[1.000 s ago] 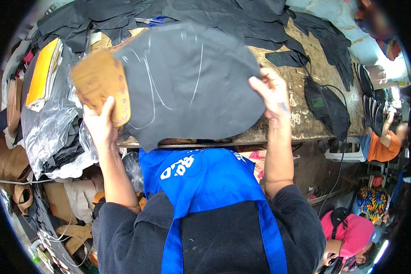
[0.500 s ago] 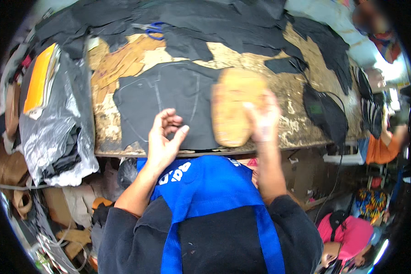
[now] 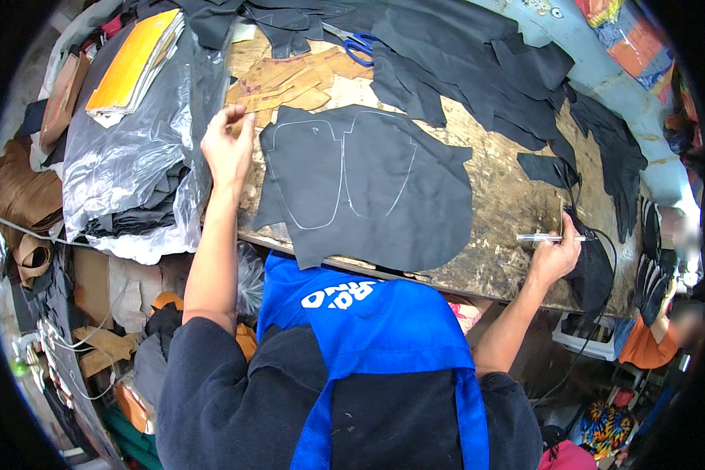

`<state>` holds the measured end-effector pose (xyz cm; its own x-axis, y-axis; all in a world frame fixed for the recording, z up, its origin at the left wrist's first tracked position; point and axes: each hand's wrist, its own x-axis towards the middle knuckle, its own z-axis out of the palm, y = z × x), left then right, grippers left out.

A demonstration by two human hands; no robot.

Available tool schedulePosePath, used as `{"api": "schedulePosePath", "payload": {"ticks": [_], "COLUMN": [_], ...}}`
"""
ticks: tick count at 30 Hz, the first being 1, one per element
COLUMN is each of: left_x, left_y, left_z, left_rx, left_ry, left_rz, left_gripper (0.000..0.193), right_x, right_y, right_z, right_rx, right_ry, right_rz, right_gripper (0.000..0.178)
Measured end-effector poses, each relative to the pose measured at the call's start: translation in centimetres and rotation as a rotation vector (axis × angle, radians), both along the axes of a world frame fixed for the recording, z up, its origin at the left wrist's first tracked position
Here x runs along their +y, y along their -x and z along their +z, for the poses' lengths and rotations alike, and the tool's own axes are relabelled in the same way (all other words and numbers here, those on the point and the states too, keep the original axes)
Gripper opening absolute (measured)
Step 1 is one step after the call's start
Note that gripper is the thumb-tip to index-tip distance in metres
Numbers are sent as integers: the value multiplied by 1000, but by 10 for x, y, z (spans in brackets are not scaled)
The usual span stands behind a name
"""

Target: The person places cardboard templates on black fabric and traces their outlines with a pen. They reposition the templates multiple times to mark several sections on the fabric.

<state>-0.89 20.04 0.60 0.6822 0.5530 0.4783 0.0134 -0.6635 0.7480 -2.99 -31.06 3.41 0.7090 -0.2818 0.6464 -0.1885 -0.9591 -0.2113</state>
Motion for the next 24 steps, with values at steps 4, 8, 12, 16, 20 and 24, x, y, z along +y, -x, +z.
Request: {"api": "schedulePosePath", "payload": {"ticks": [4,8,12,16,20,24], "left_x": [0,-22,-2,15,15,22], "left_y": [-13,2,11,19,3,-30], "left_z": [18,21,28,24,18,19], "left_rx": [-11,-32,-1,40,68,247], "left_ry": [263,199,312,145,11,-344], "left_rz": [-76,-232,-116,-89,-123,-197], "left_gripper": [19,17,17,17,20,42], "right_x": [24,39,23,6,-4,-2], "right_y": [-19,-22,-8,13,25,22], "right_z": [3,15,12,-18,-39,-41], "right_rx": [-41,-77,-108,-41,47,-69], "right_ry": [-402,-139,60,168,127,131], "right_rz": [309,368,47,-122,-162,-95], "right_gripper": [43,45,43,40,40,42]}}
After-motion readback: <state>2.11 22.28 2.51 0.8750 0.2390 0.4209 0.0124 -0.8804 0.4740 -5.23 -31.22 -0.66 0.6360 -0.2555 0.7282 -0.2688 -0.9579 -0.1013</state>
